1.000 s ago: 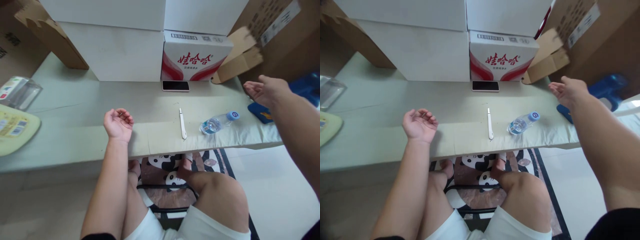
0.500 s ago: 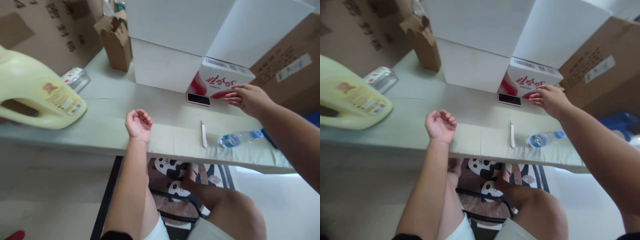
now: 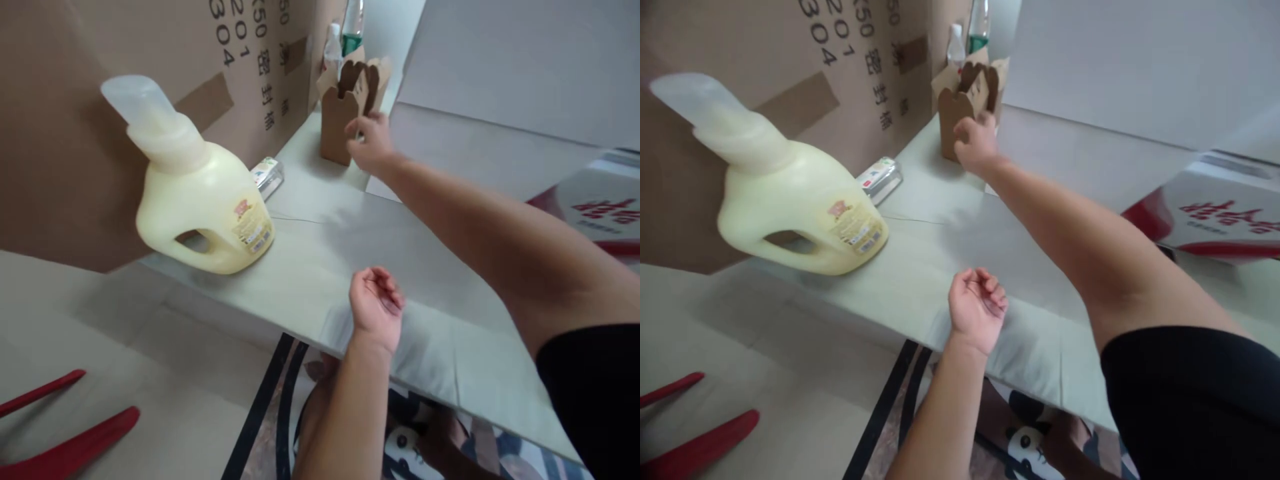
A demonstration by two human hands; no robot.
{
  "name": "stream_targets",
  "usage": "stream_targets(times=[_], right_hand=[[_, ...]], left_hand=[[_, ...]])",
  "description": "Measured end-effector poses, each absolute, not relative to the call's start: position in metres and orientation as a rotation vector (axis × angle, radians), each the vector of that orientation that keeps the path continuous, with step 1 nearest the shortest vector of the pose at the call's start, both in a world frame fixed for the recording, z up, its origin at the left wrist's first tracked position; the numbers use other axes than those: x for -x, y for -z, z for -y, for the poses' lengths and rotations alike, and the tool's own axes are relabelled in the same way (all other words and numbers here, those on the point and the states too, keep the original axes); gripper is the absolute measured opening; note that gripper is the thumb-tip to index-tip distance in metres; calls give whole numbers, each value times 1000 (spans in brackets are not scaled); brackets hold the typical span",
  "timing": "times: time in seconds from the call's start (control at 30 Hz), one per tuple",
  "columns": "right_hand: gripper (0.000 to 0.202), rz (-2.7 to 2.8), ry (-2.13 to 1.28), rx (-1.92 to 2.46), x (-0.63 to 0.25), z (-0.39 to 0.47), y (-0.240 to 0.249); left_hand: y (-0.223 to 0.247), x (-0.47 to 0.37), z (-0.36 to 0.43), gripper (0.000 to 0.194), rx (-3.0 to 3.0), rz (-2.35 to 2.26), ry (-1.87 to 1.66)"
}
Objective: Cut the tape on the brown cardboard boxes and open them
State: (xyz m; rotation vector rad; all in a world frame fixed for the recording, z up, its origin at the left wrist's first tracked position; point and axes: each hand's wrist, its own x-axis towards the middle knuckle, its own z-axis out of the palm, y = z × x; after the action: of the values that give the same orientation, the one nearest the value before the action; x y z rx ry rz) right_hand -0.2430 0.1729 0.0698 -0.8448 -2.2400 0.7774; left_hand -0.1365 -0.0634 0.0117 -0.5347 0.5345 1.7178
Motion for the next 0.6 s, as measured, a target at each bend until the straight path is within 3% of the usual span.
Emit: stream_targets(times=[0.13,0.27,0.43,0.6], right_hand=[[9,2245,-632,1035,301,-209,-70],[24,2260,-625,1013,305,-214,-65],[24,2272,-573,969,254,-168,-63],[23,2201,-725,757,144,-96,-62]], left_hand=[[-7,156,56,21,547,-628,-1721],[-8,172,60,22,539,-612,-1748],[-11,171,71,22,516,-678,-1849],[-10,163,84,19,422,-1148,-2273]])
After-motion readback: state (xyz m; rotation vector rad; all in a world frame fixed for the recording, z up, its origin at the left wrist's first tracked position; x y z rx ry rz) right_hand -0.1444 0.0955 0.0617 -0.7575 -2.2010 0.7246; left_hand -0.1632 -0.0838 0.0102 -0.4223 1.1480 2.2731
